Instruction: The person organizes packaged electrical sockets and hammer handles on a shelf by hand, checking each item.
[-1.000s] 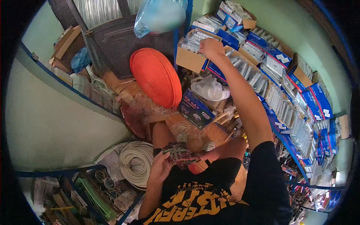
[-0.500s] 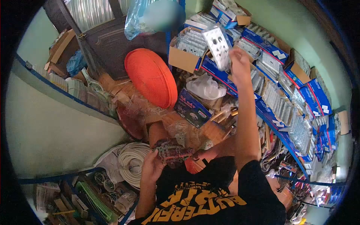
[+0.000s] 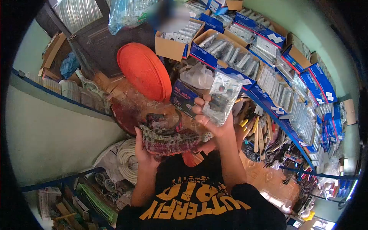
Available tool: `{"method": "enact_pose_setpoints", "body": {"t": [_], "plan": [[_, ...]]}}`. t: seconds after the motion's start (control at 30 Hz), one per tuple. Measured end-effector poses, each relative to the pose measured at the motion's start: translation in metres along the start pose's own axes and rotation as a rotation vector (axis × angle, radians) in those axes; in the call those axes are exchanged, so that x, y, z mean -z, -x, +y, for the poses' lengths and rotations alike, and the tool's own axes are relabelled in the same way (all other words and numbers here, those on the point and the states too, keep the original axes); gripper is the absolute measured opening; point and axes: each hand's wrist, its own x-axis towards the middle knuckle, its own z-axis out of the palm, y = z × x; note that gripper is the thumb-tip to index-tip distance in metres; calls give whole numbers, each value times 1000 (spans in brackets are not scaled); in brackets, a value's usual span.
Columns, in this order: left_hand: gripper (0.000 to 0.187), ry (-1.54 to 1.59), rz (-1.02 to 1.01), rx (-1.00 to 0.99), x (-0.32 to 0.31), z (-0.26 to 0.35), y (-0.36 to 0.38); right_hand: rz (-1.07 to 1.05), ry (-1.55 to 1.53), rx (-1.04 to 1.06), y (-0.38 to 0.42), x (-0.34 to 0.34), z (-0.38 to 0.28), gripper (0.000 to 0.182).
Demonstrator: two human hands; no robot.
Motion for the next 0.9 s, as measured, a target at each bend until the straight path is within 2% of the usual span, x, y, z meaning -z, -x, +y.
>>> {"method": "enact_pose_setpoints", "body": {"t": [0.07, 0.13, 0.17, 0.2, 0.23, 0.27, 0.3, 0.33, 0.4, 0.47, 0.5, 0.53, 0.6, 0.63, 0.7, 0.73, 0.77, 0.8, 0.87, 0.9], "plan": [[52, 42, -55, -13, -8, -4, 3, -29, 99, 30, 7, -2, 10, 47], [59, -146, -34, -157, -15, -9, 9, 580, 737, 120, 11, -29, 26, 52], [59, -149, -29, -161, -15, -13, 11, 539, 933, 236, 14, -27, 33, 52], [62, -404, -181, -278, -15, -16, 12, 485, 954, 352, 12, -19, 43, 51], [66, -660, -338, -392, -18, -20, 12, 465, 1088, 355, 18, -17, 47, 49], [66, -664, -335, -394, -24, -21, 10, 442, 1222, 357, 25, -18, 52, 47], [66, -1267, -493, -595, -40, -20, 6, 439, 1217, 351, 32, -17, 60, 47], [66, -1878, -639, -783, -50, -19, 3, 282, 1302, 510, 39, -17, 68, 48], [64, -1912, -580, -795, -45, -25, -1, 110, 1375, 666, 42, -16, 72, 50], [62, -1943, -525, -802, -41, -30, -4, 282, 732, 278, 44, -13, 69, 55], [59, -1943, -441, -800, -40, -33, -4, 284, 754, 264, 42, -21, 69, 63], [57, -1941, -355, -790, -38, -35, -2, 293, 748, 252, 43, -19, 71, 63], [51, -2039, -357, -827, -36, -31, -8, 401, 810, 150, 44, -10, 75, 68], [47, -1997, -366, -908, -39, -27, -14, 285, 615, 65, 43, 12, 77, 62], [40, -1933, -306, -1057, -38, -19, -29, 259, 623, 87, 45, 19, 85, 60], [40, -1935, -301, -1056, -37, -18, -31, 224, 637, 121, 42, 10, 89, 58], [41, -1798, -316, -904, -37, -18, -33, 307, 513, 134, 40, 4, 93, 54], [41, -1654, -328, -756, -37, -19, -33, 307, 514, 134, 41, 10, 89, 54], [42, -1704, -297, -805, -44, -35, -16, 275, 463, 84, 39, 26, 75, 52], [43, -1744, -355, -820, -44, -41, -8, 384, 390, 122, 35, 12, 73, 49]]}}
